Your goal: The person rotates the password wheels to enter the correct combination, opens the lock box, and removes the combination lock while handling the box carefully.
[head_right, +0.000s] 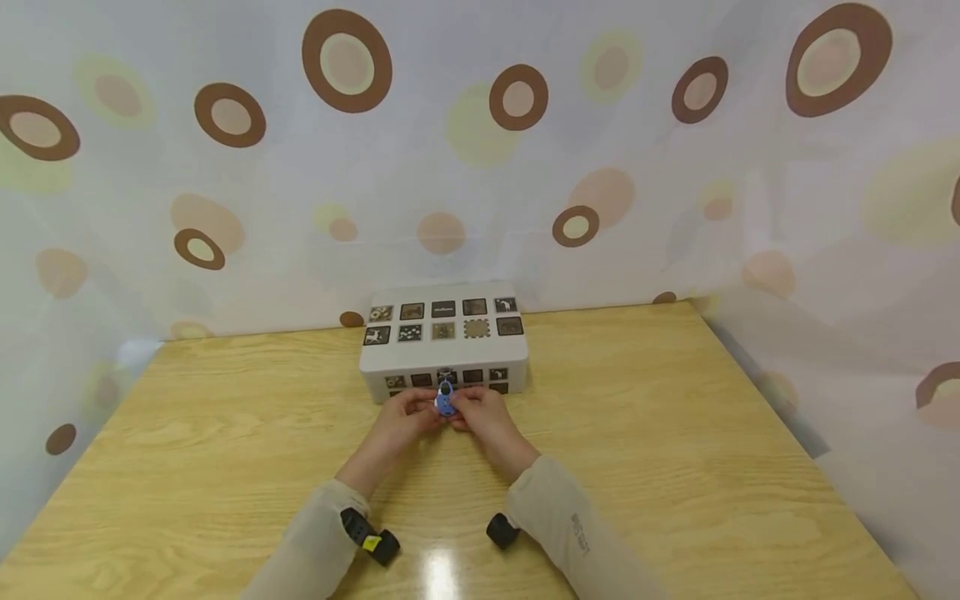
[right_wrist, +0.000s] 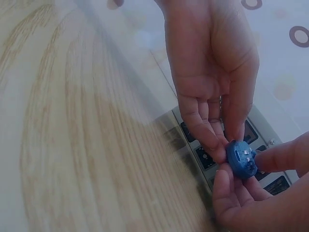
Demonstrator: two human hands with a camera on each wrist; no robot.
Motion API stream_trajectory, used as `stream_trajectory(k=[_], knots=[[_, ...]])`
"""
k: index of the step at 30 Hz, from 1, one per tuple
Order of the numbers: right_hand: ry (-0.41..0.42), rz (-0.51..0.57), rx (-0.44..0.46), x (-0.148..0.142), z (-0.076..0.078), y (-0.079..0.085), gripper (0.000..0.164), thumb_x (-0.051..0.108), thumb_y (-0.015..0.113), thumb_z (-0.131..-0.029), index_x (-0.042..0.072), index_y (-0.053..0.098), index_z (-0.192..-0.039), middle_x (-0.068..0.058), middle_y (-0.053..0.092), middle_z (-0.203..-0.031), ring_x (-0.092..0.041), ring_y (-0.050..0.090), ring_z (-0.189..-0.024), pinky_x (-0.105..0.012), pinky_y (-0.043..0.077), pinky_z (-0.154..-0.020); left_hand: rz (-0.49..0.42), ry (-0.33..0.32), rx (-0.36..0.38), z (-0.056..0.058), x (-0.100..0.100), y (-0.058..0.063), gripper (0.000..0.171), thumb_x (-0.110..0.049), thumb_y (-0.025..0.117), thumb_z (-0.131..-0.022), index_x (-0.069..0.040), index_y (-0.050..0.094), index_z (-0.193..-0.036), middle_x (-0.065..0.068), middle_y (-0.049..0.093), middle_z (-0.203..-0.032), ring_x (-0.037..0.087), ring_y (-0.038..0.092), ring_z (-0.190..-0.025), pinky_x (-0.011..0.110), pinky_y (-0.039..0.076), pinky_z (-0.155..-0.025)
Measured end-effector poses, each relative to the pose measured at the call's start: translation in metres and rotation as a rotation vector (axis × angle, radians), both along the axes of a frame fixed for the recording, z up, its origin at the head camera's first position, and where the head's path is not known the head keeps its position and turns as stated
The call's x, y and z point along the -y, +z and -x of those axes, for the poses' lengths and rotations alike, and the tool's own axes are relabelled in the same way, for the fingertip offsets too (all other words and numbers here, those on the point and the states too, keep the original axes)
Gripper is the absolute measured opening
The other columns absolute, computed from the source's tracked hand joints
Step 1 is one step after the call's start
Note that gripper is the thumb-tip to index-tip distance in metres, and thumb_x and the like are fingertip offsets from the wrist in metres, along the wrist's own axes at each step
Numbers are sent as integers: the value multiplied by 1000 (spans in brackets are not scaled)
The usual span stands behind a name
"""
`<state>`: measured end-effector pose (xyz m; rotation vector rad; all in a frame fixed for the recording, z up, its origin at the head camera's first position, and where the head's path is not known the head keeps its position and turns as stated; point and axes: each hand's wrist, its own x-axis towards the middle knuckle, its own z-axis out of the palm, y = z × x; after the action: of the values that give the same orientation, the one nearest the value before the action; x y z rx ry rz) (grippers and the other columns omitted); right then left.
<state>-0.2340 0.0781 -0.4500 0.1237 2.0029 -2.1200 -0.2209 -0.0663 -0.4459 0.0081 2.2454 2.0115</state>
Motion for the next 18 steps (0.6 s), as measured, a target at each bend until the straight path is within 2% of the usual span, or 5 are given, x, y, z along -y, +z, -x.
stream_trajectory(k=[9, 18], knots=[[48, 86, 29, -3, 3, 1, 27, 3, 51, -97, -16, 51, -116, -6, 58, -90, -9, 55, -69, -19, 51, -62, -59, 27, 21, 2, -2, -2, 23, 11, 55, -90, 15, 54, -112, 14, 61, -88, 11, 60, -75, 22, 55, -73], [89, 130, 30, -2, 5, 1, 28, -1, 55, -93, -16, 52, -117, -6, 59, -93, -9, 57, -73, -19, 51, -67, -92, 17, 49, 2, -1, 0, 24, 11, 53, -92, 15, 51, -115, 12, 60, -89, 12, 62, -76, 26, 58, -77]])
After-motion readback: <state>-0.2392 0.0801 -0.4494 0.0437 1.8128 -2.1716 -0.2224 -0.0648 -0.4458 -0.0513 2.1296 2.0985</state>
